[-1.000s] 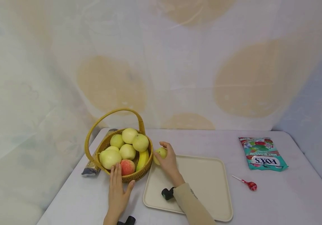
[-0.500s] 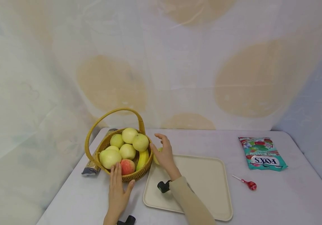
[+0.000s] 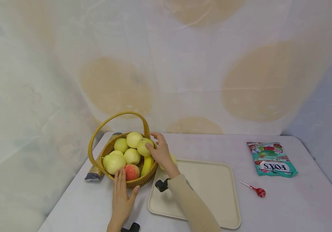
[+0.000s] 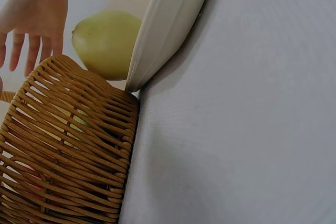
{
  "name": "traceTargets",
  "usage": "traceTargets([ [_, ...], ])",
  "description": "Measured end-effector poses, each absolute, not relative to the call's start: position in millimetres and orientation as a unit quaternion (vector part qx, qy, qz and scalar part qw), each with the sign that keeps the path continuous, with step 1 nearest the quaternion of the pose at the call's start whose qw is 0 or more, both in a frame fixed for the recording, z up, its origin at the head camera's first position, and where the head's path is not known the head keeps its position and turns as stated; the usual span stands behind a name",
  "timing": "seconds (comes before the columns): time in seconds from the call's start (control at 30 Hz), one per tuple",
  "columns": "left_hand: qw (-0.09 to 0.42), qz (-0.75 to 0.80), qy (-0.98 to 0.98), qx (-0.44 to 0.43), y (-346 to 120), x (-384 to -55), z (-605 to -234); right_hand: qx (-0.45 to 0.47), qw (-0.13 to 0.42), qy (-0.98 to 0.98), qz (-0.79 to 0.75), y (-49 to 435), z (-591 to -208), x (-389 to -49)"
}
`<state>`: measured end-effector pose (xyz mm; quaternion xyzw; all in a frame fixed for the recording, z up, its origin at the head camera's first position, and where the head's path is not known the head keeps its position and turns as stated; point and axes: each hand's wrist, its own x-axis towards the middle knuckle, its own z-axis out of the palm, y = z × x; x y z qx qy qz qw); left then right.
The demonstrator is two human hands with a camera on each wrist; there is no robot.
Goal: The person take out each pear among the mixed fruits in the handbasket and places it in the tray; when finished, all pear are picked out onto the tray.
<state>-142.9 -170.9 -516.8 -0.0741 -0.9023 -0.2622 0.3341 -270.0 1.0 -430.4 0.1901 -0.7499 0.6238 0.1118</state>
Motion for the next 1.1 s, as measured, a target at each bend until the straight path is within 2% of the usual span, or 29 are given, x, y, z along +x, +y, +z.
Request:
traceTargets([
  [0.17,0.329,-0.263,-0.904,-0.071,-171,-142,-516,0.192,0.071,-0.77,0.604,-2,-424,-275],
  [0.6,0.314,-0.271,-0.908,-0.061,-170,-142,-515,0.176,0.009,-0.795,0.581,-15,-415,-284],
  [0.93,0.313,-0.267,-0.909,-0.062,-169,-143,-516,0.21,0.021,-0.81,0.547,-23,-418,-288],
  [1.1,0.315,-0.264,-0.91,-0.06,-170,-142,-517,0.221,0.007,-0.819,0.53,-29,-424,-293],
])
